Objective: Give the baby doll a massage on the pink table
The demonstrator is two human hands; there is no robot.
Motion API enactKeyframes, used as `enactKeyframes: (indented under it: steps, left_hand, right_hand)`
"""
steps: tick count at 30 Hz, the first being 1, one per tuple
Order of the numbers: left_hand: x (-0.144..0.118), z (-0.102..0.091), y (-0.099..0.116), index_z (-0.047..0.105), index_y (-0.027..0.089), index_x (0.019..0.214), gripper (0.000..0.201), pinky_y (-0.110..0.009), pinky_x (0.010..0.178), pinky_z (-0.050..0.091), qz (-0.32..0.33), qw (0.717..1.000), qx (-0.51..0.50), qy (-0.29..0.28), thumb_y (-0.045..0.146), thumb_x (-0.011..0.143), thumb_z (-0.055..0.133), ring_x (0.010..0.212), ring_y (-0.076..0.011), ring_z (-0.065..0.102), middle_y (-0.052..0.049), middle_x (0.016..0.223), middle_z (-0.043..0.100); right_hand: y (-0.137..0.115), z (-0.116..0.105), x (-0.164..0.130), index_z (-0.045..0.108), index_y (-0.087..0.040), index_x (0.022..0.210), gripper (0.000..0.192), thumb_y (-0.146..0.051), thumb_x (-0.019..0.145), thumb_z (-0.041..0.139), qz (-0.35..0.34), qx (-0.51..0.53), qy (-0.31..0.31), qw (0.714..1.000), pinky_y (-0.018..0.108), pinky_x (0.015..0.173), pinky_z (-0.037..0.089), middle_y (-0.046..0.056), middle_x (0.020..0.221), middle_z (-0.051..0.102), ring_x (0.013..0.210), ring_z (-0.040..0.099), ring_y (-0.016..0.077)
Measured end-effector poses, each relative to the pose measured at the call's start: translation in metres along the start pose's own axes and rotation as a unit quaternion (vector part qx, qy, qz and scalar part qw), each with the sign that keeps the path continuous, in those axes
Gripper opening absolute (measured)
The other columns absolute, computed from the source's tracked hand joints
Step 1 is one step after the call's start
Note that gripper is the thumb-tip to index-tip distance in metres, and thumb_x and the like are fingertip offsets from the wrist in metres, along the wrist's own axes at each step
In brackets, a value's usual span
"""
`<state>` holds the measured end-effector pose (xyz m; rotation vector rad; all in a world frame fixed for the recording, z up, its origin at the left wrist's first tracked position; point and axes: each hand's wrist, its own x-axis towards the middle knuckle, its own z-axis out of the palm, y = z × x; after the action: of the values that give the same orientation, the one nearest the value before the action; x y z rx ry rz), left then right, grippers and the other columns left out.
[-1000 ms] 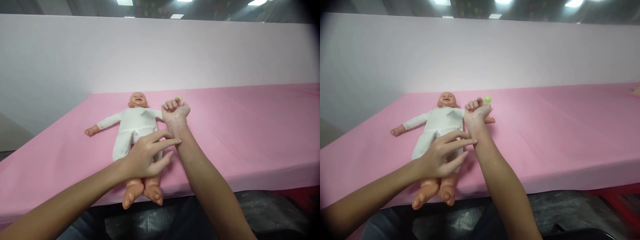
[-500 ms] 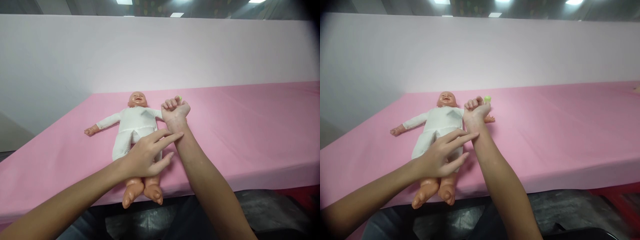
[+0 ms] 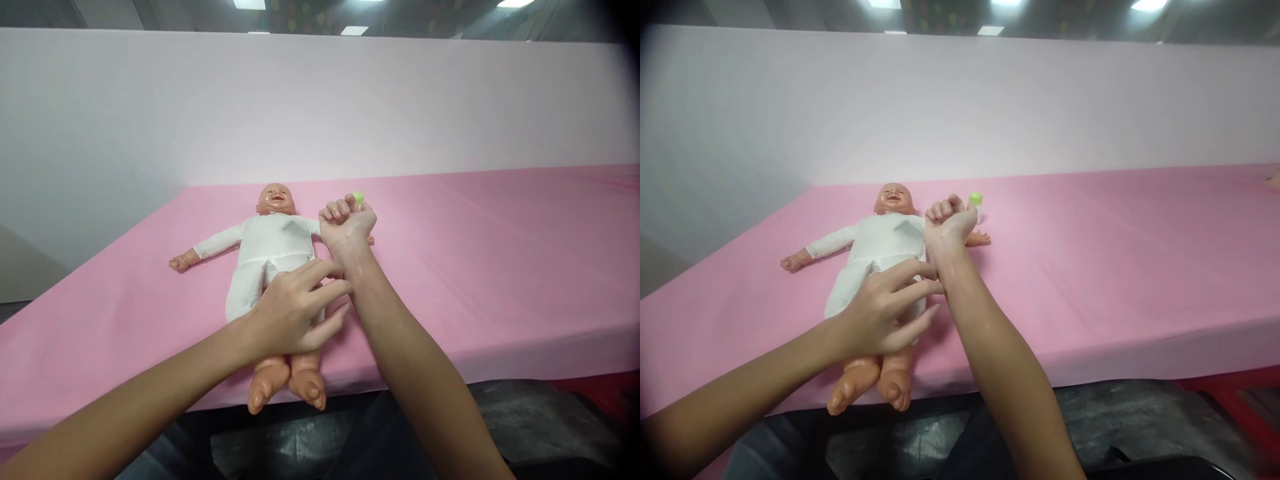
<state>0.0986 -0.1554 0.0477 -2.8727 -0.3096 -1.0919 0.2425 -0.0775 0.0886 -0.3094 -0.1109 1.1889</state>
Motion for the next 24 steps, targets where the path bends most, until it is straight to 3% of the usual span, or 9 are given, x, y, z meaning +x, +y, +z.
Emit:
enactKeyframes:
  steps: [6,19,24]
  left_hand:
    - [-0.0008,-0.0001,-0.0001,0.061,0.024,0.133,0.042,-0.034,0.074,0.057,-0.018,0.999,0.037,0.002,0.022,0.092,0.058,0.095,-0.0213,0.066,-0.008,0.118,0.067]
    - [0.0017,-0.0005,0.0,0.07,0.023,0.109,0.02,-0.031,0.07,0.053,-0.011,0.998,0.042,0.036,0.023,0.092,0.06,0.087,-0.0189,0.067,-0.006,0.108,0.07]
    - [0.0002,-0.0008,-0.0017,0.065,0.023,0.125,0.033,-0.034,0.074,0.056,-0.016,0.999,0.039,0.003,0.027,0.092,0.059,0.092,-0.0213,0.066,-0.008,0.117,0.067]
  right_hand:
    - [0.0018,0.0001,-0.0009,0.037,-0.023,0.065,0.042,-0.039,0.102,0.027,0.007,0.004,0.003,1.0,0.022,0.037,0.023,-0.008,0.05,0.021,0.041,0.02,0.0099]
    - [0.0044,-0.0028,0.0018,0.039,-0.022,0.066,0.044,-0.033,0.103,0.018,0.016,-0.005,0.004,1.0,0.022,0.038,0.023,-0.007,0.051,0.021,0.041,0.021,0.0098]
    - [0.0032,-0.0031,0.0016,0.037,-0.022,0.065,0.045,-0.037,0.104,0.021,0.021,-0.013,-0.007,1.0,0.022,0.038,0.023,-0.007,0.051,0.02,0.041,0.022,0.0094]
